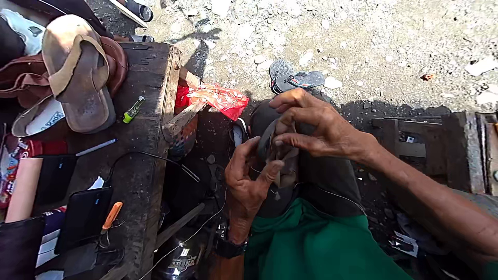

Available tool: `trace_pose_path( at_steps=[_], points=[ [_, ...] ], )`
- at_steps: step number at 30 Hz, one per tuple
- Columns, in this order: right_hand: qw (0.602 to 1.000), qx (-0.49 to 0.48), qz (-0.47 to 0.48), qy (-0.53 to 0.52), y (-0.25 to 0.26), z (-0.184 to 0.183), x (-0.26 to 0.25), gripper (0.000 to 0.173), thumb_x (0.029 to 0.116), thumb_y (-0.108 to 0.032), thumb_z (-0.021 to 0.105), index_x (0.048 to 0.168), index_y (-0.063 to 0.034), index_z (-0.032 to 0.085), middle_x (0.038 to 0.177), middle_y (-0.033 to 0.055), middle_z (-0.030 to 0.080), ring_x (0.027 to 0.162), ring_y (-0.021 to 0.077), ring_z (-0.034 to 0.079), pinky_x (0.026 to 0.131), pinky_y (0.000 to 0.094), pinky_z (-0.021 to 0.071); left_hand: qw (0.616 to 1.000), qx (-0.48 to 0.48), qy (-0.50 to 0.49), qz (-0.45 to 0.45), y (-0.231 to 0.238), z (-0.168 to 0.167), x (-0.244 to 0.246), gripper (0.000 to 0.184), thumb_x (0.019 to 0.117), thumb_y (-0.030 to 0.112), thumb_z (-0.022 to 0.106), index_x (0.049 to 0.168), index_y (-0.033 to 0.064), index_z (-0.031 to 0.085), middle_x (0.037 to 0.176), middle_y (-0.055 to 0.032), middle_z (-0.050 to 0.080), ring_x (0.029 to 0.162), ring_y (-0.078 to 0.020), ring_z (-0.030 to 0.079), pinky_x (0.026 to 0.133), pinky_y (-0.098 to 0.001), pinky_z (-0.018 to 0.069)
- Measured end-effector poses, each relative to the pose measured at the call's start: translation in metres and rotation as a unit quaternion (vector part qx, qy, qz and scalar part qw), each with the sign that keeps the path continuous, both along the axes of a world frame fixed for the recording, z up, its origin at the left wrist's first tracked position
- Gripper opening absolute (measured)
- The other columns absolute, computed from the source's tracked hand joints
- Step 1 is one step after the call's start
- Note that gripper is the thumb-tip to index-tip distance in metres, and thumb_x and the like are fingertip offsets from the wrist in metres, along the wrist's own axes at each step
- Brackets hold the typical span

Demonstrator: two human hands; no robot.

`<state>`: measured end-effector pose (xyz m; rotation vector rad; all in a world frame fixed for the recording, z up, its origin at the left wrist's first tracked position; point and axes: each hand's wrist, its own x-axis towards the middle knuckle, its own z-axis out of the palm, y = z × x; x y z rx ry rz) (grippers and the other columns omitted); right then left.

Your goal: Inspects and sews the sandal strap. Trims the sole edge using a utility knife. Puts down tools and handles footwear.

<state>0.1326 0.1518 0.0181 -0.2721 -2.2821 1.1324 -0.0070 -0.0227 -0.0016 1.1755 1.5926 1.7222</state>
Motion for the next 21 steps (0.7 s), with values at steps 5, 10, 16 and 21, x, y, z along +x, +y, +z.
trace_pose_path(
  at_steps=[5, 10, 16, 21],
  points=[
    [0.994, -0.077, 0.074, 0.037, 0.010, -0.004, -0.022, 0.022, 0.0836, -0.020, 0.083, 0.083, -0.0060, 0.065, 0.110, 0.0107, 0.070, 0.110, 0.0168, 0.066, 0.093, 0.0302, 0.0559, 0.987, 0.026, 0.092, 0.132, 0.010, -0.003, 0.019, 0.024, 0.0881, 0.002, 0.073, 0.107, -0.0124, 0.067, 0.095, -0.0093, 0.070, 0.085, -0.0105, 0.070, 0.077, -0.0252, 0.0631],
    [0.992, -0.068, 0.092, 0.047, 0.015, 0.025, -0.023, 0.034, 0.0947, -0.022, 0.072, 0.122, -0.0014, 0.070, 0.097, 0.0014, 0.073, 0.088, 0.0053, 0.067, 0.081, 0.0242, 0.0577, 0.982, 0.078, 0.134, 0.106, 0.030, 0.021, 0.006, 0.024, 0.0992, 0.012, 0.064, 0.109, -0.0093, 0.069, 0.100, -0.0059, 0.069, 0.095, -0.0058, 0.066, 0.085, -0.0211, 0.0577],
    [0.985, -0.058, -0.001, 0.160, 0.006, 0.050, 0.009, 0.021, 0.0976, -0.015, 0.065, 0.100, 0.0046, 0.072, 0.089, 0.0074, 0.072, 0.084, 0.0039, 0.066, 0.077, 0.0190, 0.0547, 0.976, 0.101, 0.189, -0.029, 0.058, 0.062, 0.008, 0.034, 0.1079, 0.022, 0.050, 0.109, -0.0074, 0.067, 0.099, -0.0065, 0.068, 0.096, -0.0034, 0.064, 0.088, -0.0192, 0.0530],
    [0.976, -0.108, -0.072, 0.178, -0.014, 0.039, 0.055, 0.026, 0.1001, -0.019, 0.064, 0.102, 0.0062, 0.070, 0.090, 0.0068, 0.072, 0.083, 0.0016, 0.066, 0.077, 0.0180, 0.0555, 0.966, 0.102, 0.214, -0.105, 0.066, 0.067, 0.032, 0.033, 0.1060, 0.020, 0.050, 0.100, -0.0060, 0.069, 0.089, -0.0076, 0.067, 0.086, -0.0040, 0.063, 0.079, -0.0171, 0.0529]
  ],
)
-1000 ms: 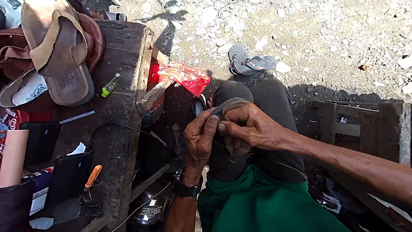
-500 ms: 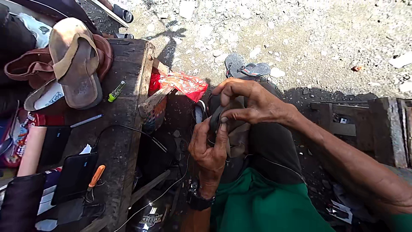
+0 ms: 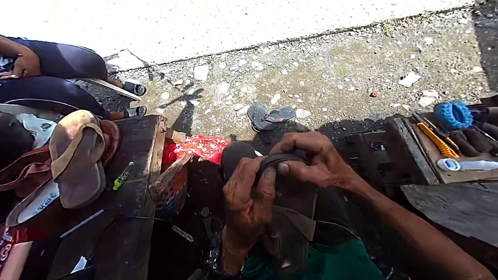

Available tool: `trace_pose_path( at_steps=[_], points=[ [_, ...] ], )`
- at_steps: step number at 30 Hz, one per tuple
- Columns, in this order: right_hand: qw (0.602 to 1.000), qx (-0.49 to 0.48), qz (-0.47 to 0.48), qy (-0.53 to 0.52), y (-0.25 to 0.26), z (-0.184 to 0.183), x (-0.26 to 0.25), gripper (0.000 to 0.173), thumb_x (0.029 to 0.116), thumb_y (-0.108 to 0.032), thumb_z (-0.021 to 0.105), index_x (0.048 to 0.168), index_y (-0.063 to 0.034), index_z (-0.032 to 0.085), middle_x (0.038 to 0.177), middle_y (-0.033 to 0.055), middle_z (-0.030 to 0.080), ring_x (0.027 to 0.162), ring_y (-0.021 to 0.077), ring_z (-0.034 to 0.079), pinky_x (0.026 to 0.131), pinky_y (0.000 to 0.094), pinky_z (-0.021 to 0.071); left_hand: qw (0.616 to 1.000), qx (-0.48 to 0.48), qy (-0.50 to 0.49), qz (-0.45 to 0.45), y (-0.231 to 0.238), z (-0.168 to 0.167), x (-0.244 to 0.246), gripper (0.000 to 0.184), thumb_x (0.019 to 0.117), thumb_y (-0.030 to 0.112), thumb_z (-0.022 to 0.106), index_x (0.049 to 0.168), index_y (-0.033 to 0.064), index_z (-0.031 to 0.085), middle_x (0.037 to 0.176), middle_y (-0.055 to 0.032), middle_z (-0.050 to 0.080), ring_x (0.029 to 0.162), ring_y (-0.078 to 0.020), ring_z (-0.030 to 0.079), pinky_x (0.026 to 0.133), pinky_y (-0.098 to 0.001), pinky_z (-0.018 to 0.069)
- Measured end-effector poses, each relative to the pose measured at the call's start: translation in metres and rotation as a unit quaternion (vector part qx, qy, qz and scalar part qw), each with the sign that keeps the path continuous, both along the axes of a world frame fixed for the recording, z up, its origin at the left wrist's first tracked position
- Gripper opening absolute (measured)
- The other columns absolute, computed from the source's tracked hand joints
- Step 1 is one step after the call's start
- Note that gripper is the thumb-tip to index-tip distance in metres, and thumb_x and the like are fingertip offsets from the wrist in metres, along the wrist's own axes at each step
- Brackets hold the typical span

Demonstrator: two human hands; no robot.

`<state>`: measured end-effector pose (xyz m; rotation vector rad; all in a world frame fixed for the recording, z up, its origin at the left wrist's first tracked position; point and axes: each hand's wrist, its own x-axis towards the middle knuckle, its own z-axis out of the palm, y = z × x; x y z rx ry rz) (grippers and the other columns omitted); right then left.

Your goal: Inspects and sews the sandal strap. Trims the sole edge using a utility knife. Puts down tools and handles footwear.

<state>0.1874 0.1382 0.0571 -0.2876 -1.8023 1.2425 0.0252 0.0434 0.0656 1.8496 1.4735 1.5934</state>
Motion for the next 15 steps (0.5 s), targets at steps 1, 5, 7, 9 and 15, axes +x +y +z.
trace_pose_path(
  at_steps=[1, 5, 7, 9, 15],
  points=[
    [1.000, -0.005, -0.010, 0.000, -0.005, -0.002, 0.008, 0.028, 0.1008, -0.020, 0.064, 0.104, 0.0067, 0.070, 0.091, 0.0075, 0.073, 0.084, 0.0024, 0.066, 0.078, 0.0188, 0.0557, 1.000, -0.002, 0.004, -0.010, 0.000, -0.001, 0.004, 0.033, 0.1059, 0.021, 0.050, 0.099, -0.0055, 0.069, 0.087, -0.0075, 0.066, 0.085, -0.0041, 0.063, 0.077, -0.0169, 0.0527],
    [0.999, -0.016, -0.049, 0.012, -0.023, -0.012, 0.030, 0.028, 0.1027, -0.020, 0.063, 0.105, 0.0072, 0.070, 0.094, 0.0086, 0.074, 0.087, 0.0024, 0.068, 0.081, 0.0190, 0.0564, 0.999, -0.020, 0.009, -0.046, -0.004, -0.006, 0.019, 0.034, 0.1052, 0.022, 0.050, 0.097, -0.0050, 0.069, 0.085, -0.0074, 0.065, 0.082, -0.0047, 0.063, 0.075, -0.0169, 0.0524],
    [0.997, -0.024, -0.075, 0.024, -0.031, -0.017, 0.034, 0.028, 0.1034, -0.019, 0.062, 0.107, 0.0074, 0.071, 0.097, 0.0084, 0.074, 0.090, 0.0022, 0.068, 0.083, 0.0189, 0.0568, 0.997, -0.038, -0.013, -0.069, -0.006, -0.007, 0.024, 0.033, 0.1050, 0.021, 0.051, 0.098, -0.0054, 0.069, 0.086, -0.0071, 0.066, 0.082, -0.0047, 0.063, 0.074, -0.0175, 0.0526],
    [0.993, -0.035, -0.105, 0.040, -0.037, -0.020, 0.037, 0.030, 0.1046, -0.020, 0.060, 0.109, 0.0075, 0.070, 0.101, 0.0080, 0.075, 0.094, 0.0026, 0.069, 0.086, 0.0195, 0.0572, 0.986, -0.085, -0.078, -0.119, -0.009, -0.005, 0.025, 0.031, 0.1046, 0.020, 0.056, 0.108, -0.0070, 0.069, 0.094, -0.0062, 0.068, 0.086, -0.0050, 0.064, 0.076, -0.0190, 0.0551],
    [0.973, -0.052, -0.223, 0.035, -0.040, -0.027, 0.050, 0.028, 0.1042, -0.020, 0.061, 0.115, 0.0034, 0.072, 0.104, 0.0041, 0.076, 0.094, 0.0043, 0.070, 0.087, 0.0231, 0.0595, 0.943, -0.237, -0.145, -0.184, -0.026, -0.007, 0.021, 0.018, 0.0976, 0.013, 0.067, 0.107, -0.0023, 0.070, 0.095, -0.0042, 0.072, 0.081, -0.0087, 0.070, 0.070, -0.0236, 0.0615]
  ],
)
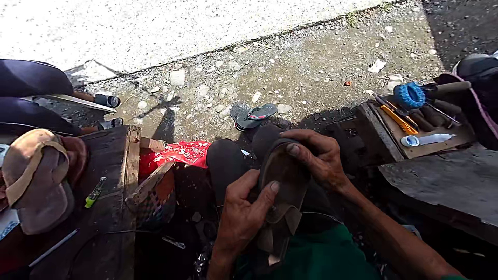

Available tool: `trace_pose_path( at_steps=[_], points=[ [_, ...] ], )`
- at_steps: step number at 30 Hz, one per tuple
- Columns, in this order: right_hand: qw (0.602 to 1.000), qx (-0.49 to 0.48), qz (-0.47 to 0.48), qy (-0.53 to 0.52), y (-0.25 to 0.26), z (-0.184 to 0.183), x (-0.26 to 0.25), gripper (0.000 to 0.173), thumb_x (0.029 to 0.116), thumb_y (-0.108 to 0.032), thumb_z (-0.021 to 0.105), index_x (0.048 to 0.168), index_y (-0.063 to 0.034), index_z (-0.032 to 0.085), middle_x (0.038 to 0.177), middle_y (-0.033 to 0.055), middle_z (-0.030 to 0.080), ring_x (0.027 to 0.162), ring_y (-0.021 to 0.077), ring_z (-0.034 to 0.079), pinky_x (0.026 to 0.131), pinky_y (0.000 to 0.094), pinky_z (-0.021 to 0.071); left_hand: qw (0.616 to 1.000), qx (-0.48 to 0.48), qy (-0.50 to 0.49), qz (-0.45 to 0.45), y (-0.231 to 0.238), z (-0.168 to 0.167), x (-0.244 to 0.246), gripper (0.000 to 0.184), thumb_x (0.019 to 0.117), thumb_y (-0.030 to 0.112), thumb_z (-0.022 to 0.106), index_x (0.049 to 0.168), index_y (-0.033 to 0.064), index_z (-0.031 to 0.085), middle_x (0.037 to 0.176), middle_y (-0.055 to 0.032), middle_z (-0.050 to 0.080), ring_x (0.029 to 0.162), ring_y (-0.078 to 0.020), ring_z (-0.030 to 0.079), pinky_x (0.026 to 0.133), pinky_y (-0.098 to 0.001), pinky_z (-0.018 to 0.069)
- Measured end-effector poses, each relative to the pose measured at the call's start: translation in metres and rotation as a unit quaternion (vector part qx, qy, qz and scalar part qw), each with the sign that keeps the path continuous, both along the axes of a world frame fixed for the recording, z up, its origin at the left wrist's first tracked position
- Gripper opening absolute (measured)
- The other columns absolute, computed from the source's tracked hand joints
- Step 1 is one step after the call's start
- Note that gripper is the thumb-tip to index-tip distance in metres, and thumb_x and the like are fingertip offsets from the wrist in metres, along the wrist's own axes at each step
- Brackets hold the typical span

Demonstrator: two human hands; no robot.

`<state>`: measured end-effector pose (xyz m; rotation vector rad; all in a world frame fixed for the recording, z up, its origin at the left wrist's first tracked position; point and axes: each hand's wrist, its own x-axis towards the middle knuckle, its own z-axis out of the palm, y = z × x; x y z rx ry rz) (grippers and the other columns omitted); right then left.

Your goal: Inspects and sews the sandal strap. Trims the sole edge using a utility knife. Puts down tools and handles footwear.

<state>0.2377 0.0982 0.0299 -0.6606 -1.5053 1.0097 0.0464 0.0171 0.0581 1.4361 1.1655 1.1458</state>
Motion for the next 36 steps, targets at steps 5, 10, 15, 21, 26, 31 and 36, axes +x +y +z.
trace_pose_path(
  at_steps=[5, 10, 15, 21, 26, 31, 36],
  points=[
    [0.964, 0.172, -0.029, -0.201, 0.010, 0.010, 0.015, 0.024, 0.1001, -0.021, 0.067, 0.121, -0.0141, 0.076, 0.121, 0.0110, 0.069, 0.111, 0.0171, 0.063, 0.095, 0.0330, 0.0530, 0.999, -0.010, 0.028, 0.014, 0.000, 0.005, -0.006, 0.012, 0.0964, 0.011, 0.065, 0.100, 0.0012, 0.071, 0.087, -0.0012, 0.069, 0.074, -0.0062, 0.066, 0.065, -0.0201, 0.0575],
    [0.953, 0.203, -0.005, -0.225, 0.023, 0.025, 0.014, 0.016, 0.0992, -0.015, 0.064, 0.104, -0.0126, 0.079, 0.100, 0.0050, 0.073, 0.096, 0.0129, 0.064, 0.084, 0.0276, 0.0507, 0.998, -0.045, -0.038, -0.014, 0.007, 0.004, -0.014, 0.013, 0.0969, 0.011, 0.064, 0.101, 0.0021, 0.072, 0.085, -0.0008, 0.071, 0.072, -0.0057, 0.067, 0.064, -0.0211, 0.0576],
    [0.970, 0.134, 0.068, -0.192, 0.028, 0.032, 0.018, 0.016, 0.0966, -0.015, 0.068, 0.106, -0.0058, 0.078, 0.094, 0.0020, 0.070, 0.094, 0.0098, 0.061, 0.084, 0.0269, 0.0497, 0.991, -0.064, -0.100, -0.056, 0.007, 0.003, -0.020, 0.014, 0.0988, 0.014, 0.063, 0.103, 0.0043, 0.073, 0.089, 0.0015, 0.073, 0.078, -0.0036, 0.068, 0.071, -0.0202, 0.0584],
    [0.974, 0.104, 0.096, -0.178, 0.025, 0.030, 0.018, 0.011, 0.0952, -0.011, 0.068, 0.098, -0.0049, 0.077, 0.093, 0.0019, 0.068, 0.096, 0.0107, 0.061, 0.086, 0.0273, 0.0506, 0.989, -0.076, -0.115, -0.062, 0.008, 0.002, -0.020, 0.013, 0.0981, 0.012, 0.063, 0.102, 0.0041, 0.073, 0.088, 0.0011, 0.073, 0.077, -0.0040, 0.068, 0.071, -0.0202, 0.0585],
    [0.974, 0.103, 0.099, -0.177, 0.023, 0.027, 0.017, 0.010, 0.0945, -0.008, 0.068, 0.097, -0.0044, 0.076, 0.095, 0.0033, 0.067, 0.098, 0.0119, 0.060, 0.087, 0.0263, 0.0510, 0.988, -0.083, -0.115, -0.056, 0.007, 0.000, -0.020, 0.012, 0.0980, 0.009, 0.062, 0.102, 0.0031, 0.072, 0.088, 0.0000, 0.073, 0.077, -0.0049, 0.069, 0.071, -0.0209, 0.0587],
    [0.980, 0.037, 0.116, -0.159, 0.018, 0.024, 0.013, 0.024, 0.0928, -0.016, 0.075, 0.111, -0.0012, 0.070, 0.110, 0.0074, 0.069, 0.102, 0.0127, 0.066, 0.084, 0.0276, 0.0583, 0.991, -0.077, -0.101, -0.045, 0.008, 0.003, -0.017, 0.011, 0.0975, 0.007, 0.062, 0.103, 0.0018, 0.071, 0.088, -0.0002, 0.072, 0.077, -0.0056, 0.069, 0.070, -0.0210, 0.0590],
    [0.981, 0.004, 0.134, -0.141, 0.011, 0.019, 0.009, 0.027, 0.0914, -0.010, 0.074, 0.114, 0.0016, 0.065, 0.106, 0.0069, 0.069, 0.093, 0.0080, 0.067, 0.081, 0.0232, 0.0587, 0.993, -0.080, -0.075, -0.034, 0.011, 0.001, -0.011, 0.011, 0.0965, 0.006, 0.062, 0.102, 0.0020, 0.071, 0.086, 0.0010, 0.072, 0.074, -0.0045, 0.068, 0.067, -0.0197, 0.0580]
  ],
)
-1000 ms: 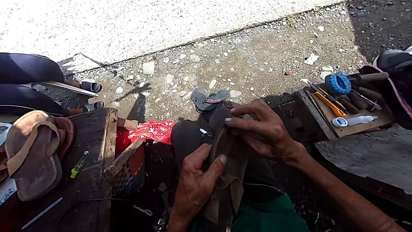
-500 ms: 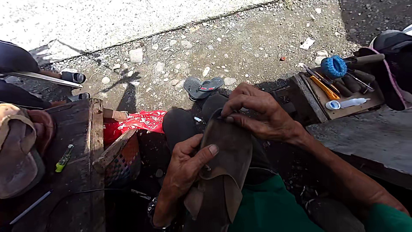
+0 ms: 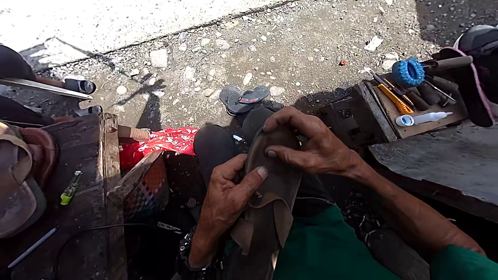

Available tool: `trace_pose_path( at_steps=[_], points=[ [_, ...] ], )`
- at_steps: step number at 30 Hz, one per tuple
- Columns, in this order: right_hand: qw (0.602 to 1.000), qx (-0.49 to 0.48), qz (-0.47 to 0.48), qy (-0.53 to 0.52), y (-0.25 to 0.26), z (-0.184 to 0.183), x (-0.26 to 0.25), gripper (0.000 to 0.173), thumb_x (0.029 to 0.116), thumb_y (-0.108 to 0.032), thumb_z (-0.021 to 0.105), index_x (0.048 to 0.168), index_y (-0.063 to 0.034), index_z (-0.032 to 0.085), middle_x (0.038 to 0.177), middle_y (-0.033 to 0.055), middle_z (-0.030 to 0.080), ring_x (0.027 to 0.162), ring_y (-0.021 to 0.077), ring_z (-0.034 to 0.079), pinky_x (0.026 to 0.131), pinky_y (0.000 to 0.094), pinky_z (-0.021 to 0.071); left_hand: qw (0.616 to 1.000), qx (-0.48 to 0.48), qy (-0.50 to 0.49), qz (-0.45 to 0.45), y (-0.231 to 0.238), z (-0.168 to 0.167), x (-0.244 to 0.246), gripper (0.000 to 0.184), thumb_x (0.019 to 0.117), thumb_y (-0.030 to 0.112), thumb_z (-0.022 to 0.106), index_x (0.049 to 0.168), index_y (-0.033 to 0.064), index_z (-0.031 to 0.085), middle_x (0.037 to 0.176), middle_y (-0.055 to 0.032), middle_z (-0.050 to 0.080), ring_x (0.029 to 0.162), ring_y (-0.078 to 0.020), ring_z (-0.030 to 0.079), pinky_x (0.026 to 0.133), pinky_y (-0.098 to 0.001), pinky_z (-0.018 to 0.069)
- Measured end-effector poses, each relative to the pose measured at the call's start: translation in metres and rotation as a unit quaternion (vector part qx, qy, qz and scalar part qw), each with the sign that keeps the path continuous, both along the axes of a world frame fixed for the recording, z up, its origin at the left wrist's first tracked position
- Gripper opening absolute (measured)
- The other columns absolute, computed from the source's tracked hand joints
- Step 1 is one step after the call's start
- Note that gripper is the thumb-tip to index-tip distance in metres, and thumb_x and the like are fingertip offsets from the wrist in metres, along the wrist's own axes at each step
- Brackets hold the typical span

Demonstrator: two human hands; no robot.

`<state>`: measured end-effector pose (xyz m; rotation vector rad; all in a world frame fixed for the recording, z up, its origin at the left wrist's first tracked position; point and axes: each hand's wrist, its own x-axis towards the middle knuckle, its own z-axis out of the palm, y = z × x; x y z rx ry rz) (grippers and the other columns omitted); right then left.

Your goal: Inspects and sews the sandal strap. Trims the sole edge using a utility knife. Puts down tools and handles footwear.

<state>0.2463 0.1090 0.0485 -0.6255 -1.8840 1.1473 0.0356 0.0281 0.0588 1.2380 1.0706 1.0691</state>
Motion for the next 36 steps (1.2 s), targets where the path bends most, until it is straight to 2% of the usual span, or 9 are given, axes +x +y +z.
trace_pose_path(
  at_steps=[7, 10, 13, 15, 17, 21, 28, 32, 36],
  points=[
    [1.000, -0.006, 0.023, -0.009, -0.004, -0.013, 0.003, 0.027, 0.0909, -0.015, 0.078, 0.110, 0.0009, 0.067, 0.108, 0.0085, 0.069, 0.104, 0.0125, 0.066, 0.092, 0.0286, 0.0572, 1.000, -0.015, 0.015, -0.002, -0.005, -0.009, 0.000, 0.009, 0.0952, 0.007, 0.063, 0.098, 0.0035, 0.071, 0.081, 0.0021, 0.070, 0.070, -0.0031, 0.065, 0.063, -0.0183, 0.0558],
    [0.999, -0.012, -0.017, 0.044, -0.009, -0.020, 0.002, 0.009, 0.0958, -0.008, 0.070, 0.098, 0.0006, 0.073, 0.110, 0.0114, 0.071, 0.110, 0.0163, 0.068, 0.096, 0.0305, 0.0579, 0.993, 0.017, 0.113, 0.015, -0.011, -0.006, -0.001, 0.009, 0.0939, 0.010, 0.066, 0.096, 0.0039, 0.073, 0.083, 0.0019, 0.068, 0.070, -0.0032, 0.063, 0.060, -0.0171, 0.0532],
    [0.996, 0.018, -0.081, 0.024, -0.017, -0.020, 0.002, 0.013, 0.0962, -0.017, 0.071, 0.099, -0.0065, 0.077, 0.120, 0.0108, 0.069, 0.115, 0.0157, 0.062, 0.098, 0.0312, 0.0524, 0.964, 0.094, 0.247, 0.042, -0.015, 0.000, -0.001, 0.018, 0.0925, 0.017, 0.067, 0.103, 0.0036, 0.075, 0.086, 0.0012, 0.066, 0.077, -0.0017, 0.062, 0.066, -0.0149, 0.0525],
    [0.988, 0.006, -0.147, 0.039, -0.028, -0.015, 0.002, 0.022, 0.0984, -0.028, 0.070, 0.099, -0.0076, 0.077, 0.111, 0.0054, 0.069, 0.106, 0.0101, 0.063, 0.091, 0.0254, 0.0544, 0.925, 0.156, 0.337, 0.073, -0.016, 0.004, 0.000, 0.031, 0.0920, 0.019, 0.065, 0.115, -0.0009, 0.074, 0.088, -0.0033, 0.067, 0.078, -0.0037, 0.062, 0.068, -0.0159, 0.0521],
    [0.977, -0.100, -0.169, 0.079, -0.040, -0.008, -0.002, 0.032, 0.1048, -0.035, 0.059, 0.090, -0.0078, 0.069, 0.086, -0.0045, 0.066, 0.077, -0.0006, 0.062, 0.066, 0.0159, 0.0520, 0.885, 0.200, 0.407, 0.102, -0.017, 0.006, 0.002, 0.036, 0.0919, 0.019, 0.064, 0.120, -0.0028, 0.073, 0.087, -0.0072, 0.067, 0.075, -0.0072, 0.062, 0.066, -0.0181, 0.0515],
    [0.880, -0.437, 0.034, 0.183, -0.034, -0.003, -0.016, 0.051, 0.1087, -0.044, 0.041, 0.088, -0.0069, 0.070, 0.070, -0.0025, 0.070, 0.055, 0.0060, 0.066, 0.048, 0.0223, 0.0549, 0.837, 0.255, 0.470, 0.114, -0.021, 0.004, 0.011, 0.038, 0.0916, 0.019, 0.064, 0.121, -0.0022, 0.073, 0.089, -0.0118, 0.068, 0.072, -0.0156, 0.064, 0.059, -0.0258, 0.0514],
    [0.921, -0.301, 0.102, 0.227, -0.013, -0.004, -0.028, 0.028, 0.1077, -0.019, 0.054, 0.094, -0.0017, 0.071, 0.079, 0.0009, 0.075, 0.066, 0.0066, 0.072, 0.060, 0.0226, 0.0606, 0.919, 0.219, 0.290, 0.153, -0.019, -0.001, 0.014, 0.038, 0.0895, 0.013, 0.069, 0.120, -0.0096, 0.069, 0.093, -0.0084, 0.067, 0.086, -0.0053, 0.062, 0.077, -0.0152, 0.0528],
    [0.951, -0.247, 0.106, 0.153, 0.001, 0.008, -0.044, 0.024, 0.1059, -0.014, 0.056, 0.092, -0.0002, 0.070, 0.081, -0.0007, 0.074, 0.070, 0.0058, 0.071, 0.065, 0.0229, 0.0616, 0.962, 0.163, 0.154, 0.157, -0.009, -0.015, -0.001, 0.035, 0.0887, 0.008, 0.073, 0.119, -0.0084, 0.068, 0.098, -0.0062, 0.067, 0.087, -0.0079, 0.066, 0.074, -0.0201, 0.0581],
    [0.966, -0.225, 0.128, 0.031, 0.015, -0.002, -0.073, 0.027, 0.1057, -0.019, 0.057, 0.089, -0.0010, 0.070, 0.078, -0.0027, 0.070, 0.068, 0.0015, 0.067, 0.064, 0.0185, 0.0576, 0.992, 0.078, 0.035, 0.090, 0.001, -0.018, -0.047, 0.048, 0.0992, 0.027, 0.067, 0.132, -0.0079, 0.058, 0.121, -0.0098, 0.068, 0.102, -0.0151, 0.070, 0.085, -0.0313, 0.0628]
  ],
)
